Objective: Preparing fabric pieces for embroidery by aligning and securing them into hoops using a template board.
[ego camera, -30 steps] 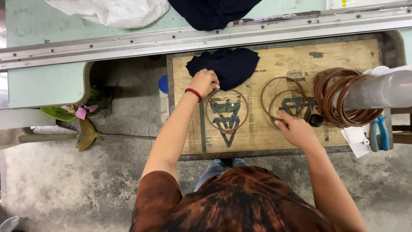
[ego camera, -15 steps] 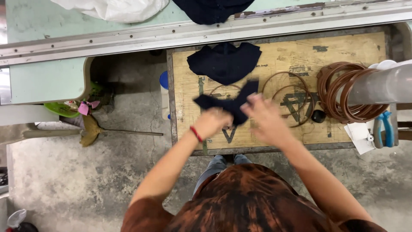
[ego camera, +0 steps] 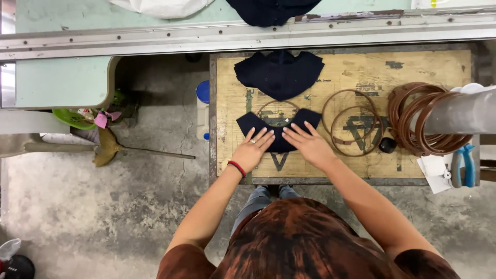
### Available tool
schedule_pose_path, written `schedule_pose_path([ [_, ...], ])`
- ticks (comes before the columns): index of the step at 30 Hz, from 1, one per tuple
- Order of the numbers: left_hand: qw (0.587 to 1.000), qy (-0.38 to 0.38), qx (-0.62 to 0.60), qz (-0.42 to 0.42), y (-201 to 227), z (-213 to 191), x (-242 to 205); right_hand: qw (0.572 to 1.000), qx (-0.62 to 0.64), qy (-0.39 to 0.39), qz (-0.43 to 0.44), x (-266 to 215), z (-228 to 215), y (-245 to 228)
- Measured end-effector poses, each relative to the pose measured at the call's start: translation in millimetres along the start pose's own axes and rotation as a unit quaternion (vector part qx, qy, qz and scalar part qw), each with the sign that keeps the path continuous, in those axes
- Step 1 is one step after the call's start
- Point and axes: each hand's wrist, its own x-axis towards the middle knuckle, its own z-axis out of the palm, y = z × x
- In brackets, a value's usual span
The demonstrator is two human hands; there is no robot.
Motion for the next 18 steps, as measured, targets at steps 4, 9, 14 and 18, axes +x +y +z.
schedule_pose_path([
  [4,0.999,0.013,0.026,-0.017,-12,17,11,1.000,-0.001,0.025,0.002,10,11,10],
  [9,0.998,0.015,0.058,-0.018,-12,25,10,0.999,-0.027,0.034,0.012,10,6,3],
  [14,0.998,-0.005,0.049,-0.036,-4,15,7,0.998,-0.036,0.033,0.036,8,3,-11],
  [18,0.998,-0.035,0.032,-0.042,-3,6,6,0.997,-0.047,0.015,0.052,6,-3,-18],
])
